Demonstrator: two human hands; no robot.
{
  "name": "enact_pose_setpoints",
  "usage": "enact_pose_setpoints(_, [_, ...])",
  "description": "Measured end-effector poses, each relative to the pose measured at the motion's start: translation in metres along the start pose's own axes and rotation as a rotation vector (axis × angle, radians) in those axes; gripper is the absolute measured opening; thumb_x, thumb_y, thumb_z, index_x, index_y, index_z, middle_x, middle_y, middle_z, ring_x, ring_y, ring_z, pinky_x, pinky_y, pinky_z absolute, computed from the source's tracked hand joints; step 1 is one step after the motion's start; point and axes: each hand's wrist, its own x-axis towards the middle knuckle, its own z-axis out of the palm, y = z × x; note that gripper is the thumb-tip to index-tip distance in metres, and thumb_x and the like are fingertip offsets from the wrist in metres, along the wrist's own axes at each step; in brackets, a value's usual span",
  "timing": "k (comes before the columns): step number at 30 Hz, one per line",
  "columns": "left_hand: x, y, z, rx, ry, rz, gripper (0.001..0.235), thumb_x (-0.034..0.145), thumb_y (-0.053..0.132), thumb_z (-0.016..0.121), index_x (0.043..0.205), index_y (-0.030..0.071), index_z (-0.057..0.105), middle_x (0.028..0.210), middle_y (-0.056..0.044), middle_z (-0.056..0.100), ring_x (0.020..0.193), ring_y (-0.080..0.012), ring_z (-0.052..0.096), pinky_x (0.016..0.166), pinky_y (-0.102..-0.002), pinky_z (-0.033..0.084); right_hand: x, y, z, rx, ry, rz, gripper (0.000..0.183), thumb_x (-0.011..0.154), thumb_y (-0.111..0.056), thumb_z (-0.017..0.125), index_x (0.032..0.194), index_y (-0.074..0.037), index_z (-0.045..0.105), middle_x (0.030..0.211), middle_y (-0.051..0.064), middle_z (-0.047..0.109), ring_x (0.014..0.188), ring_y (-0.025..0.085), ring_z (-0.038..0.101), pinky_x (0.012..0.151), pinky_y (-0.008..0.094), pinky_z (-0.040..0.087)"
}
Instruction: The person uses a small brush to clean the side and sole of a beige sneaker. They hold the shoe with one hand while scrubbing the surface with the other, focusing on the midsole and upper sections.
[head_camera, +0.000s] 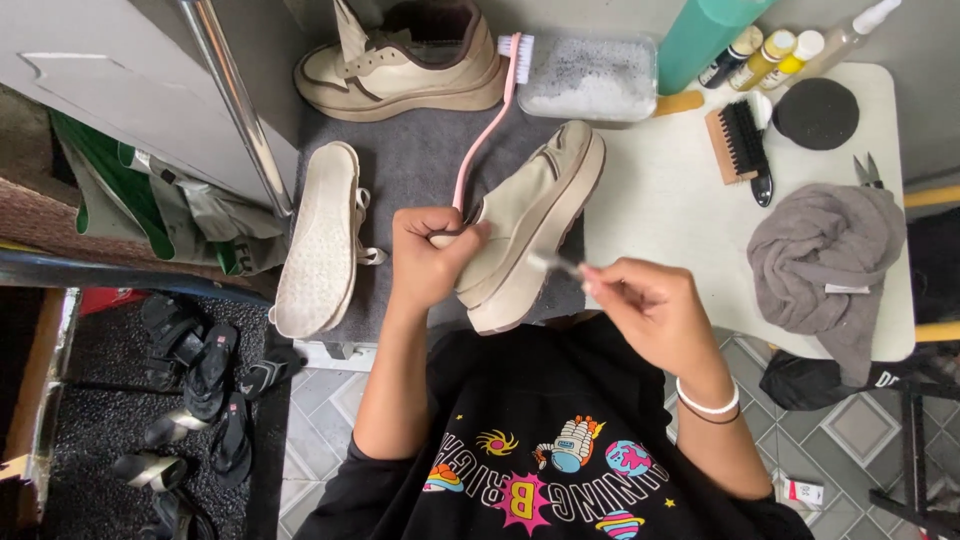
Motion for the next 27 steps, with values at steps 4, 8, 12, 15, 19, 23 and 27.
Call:
enact_pose_setpoints(4, [0.0, -0.003, 0.007, 0.005, 0.052, 0.024, 0.041, 0.075, 0.007, 0.077, 0.046, 0.014, 0.049, 0.038, 0.005, 0.034, 0.042, -0.0013, 0.03, 0.041, -0.018, 0.019, -0.007, -0.008, -0.002, -0.025, 0.024, -0.036, 0.014, 0.09, 0.01, 0.065, 0.083, 0.001, 0.074, 0.047, 0.008, 0.06, 0.037, 0.006, 0.047, 0.037, 0.02, 0.04])
enact_pose_setpoints(8, [0.0, 0.01, 0.014, 0.053, 0.024, 0.041, 0.041, 0.074, 0.006, 0.076, 0.046, 0.014, 0.047, 0.041, 0.008, 0.03, 0.042, -0.0022, 0.03, 0.042, -0.018, 0.019, -0.013, -0.006, -0.013, -0.109, 0.044, -0.102, 0.011, 0.089, 0.01, 0.067, 0.086, 0.002, 0.074, 0.052, 0.009, 0.06, 0.039, 0.011, 0.054, 0.04, 0.022, 0.047])
enact_pose_setpoints(12, [-0.003, 0.031, 0.025, 0.084, -0.022, 0.061, 0.038, 0.073, 0.004, 0.07, 0.045, 0.014, 0.046, 0.044, 0.011, 0.026, 0.043, -0.0034, 0.028, 0.043, -0.019, 0.018, -0.035, -0.028, -0.013, -0.265, 0.017, -0.15, 0.012, 0.087, 0.005, 0.069, 0.081, -0.004, 0.074, 0.054, 0.006, 0.061, 0.038, 0.016, 0.056, 0.037, 0.025, 0.044])
enact_pose_setpoints(15, [0.0, 0.034, 0.034, 0.088, -0.022, 0.088, 0.038, 0.074, 0.002, 0.069, 0.045, 0.014, 0.046, 0.043, 0.011, 0.026, 0.044, -0.0021, 0.028, 0.043, -0.018, 0.018, -0.033, -0.03, -0.021, -0.377, 0.094, -0.192, 0.014, 0.093, 0.002, 0.068, 0.083, -0.007, 0.073, 0.058, 0.001, 0.06, 0.04, 0.01, 0.052, 0.04, 0.022, 0.044])
enact_pose_setpoints(19, [-0.001, 0.039, 0.043, 0.135, -0.039, 0.105, 0.037, 0.073, 0.003, 0.069, 0.045, 0.013, 0.047, 0.042, 0.01, 0.026, 0.043, -0.003, 0.029, 0.042, -0.019, 0.019, -0.043, -0.049, -0.02, -0.431, 0.022, -0.25, 0.013, 0.089, -0.003, 0.07, 0.08, -0.011, 0.075, 0.061, 0.001, 0.066, 0.047, 0.019, 0.064, 0.043, 0.025, 0.05])
enact_pose_setpoints(23, [-0.002, 0.045, 0.05, 0.115, -0.011, 0.13, 0.039, 0.073, 0.003, 0.069, 0.045, 0.015, 0.043, 0.045, 0.012, 0.026, 0.044, -0.0027, 0.028, 0.042, -0.019, 0.018, -0.048, -0.048, -0.027, -0.504, 0.094, -0.255, 0.014, 0.09, -0.004, 0.07, 0.081, -0.014, 0.072, 0.063, 0.001, 0.065, 0.052, 0.022, 0.067, 0.046, 0.027, 0.052])
enact_pose_setpoints(27, [0.001, 0.047, 0.052, 0.126, -0.01, 0.156, 0.039, 0.072, 0.003, 0.067, 0.045, 0.015, 0.042, 0.046, 0.013, 0.026, 0.045, -0.003, 0.028, 0.042, -0.02, 0.018, -0.05, -0.055, -0.025, -0.469, 0.086, -0.245, 0.015, 0.09, -0.002, 0.07, 0.078, -0.012, 0.073, 0.063, 0.003, 0.067, 0.052, 0.023, 0.069, 0.046, 0.029, 0.054])
